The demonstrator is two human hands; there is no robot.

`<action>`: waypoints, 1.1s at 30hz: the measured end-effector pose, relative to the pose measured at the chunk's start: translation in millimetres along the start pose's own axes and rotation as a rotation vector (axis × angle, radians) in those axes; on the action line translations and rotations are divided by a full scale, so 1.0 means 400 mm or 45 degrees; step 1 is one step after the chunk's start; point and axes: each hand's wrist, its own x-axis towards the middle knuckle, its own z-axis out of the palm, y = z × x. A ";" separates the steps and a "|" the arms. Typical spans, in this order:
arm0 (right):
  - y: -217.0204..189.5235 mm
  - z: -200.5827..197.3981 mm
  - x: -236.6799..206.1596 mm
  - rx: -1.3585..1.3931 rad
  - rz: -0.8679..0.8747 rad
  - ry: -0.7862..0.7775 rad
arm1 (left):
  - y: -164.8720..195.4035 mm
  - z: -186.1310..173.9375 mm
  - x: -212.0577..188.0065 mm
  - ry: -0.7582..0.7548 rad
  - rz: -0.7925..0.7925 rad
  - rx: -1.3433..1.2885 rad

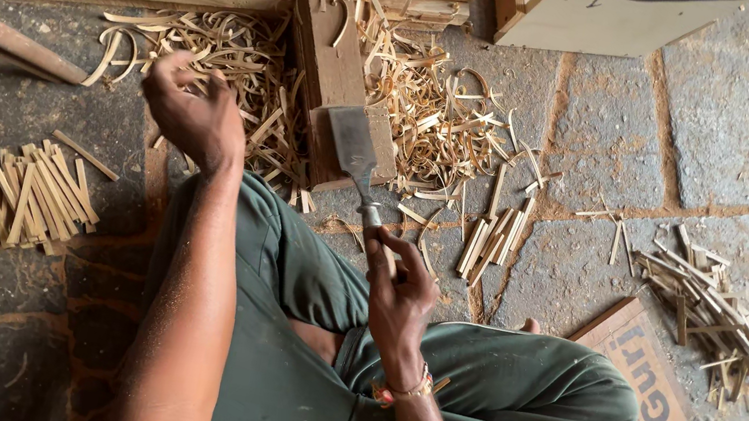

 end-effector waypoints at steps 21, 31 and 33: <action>-0.103 -0.176 -0.186 -0.036 0.190 -0.033 | 0.311 -0.252 -0.235 -1.297 0.828 -1.405; -0.112 -0.170 -0.168 -0.030 0.241 -0.067 | 0.315 -0.254 -0.211 -1.290 0.747 -1.413; -0.113 -0.173 -0.164 -0.072 0.255 -0.090 | 0.316 -0.252 -0.213 -1.356 0.738 -1.358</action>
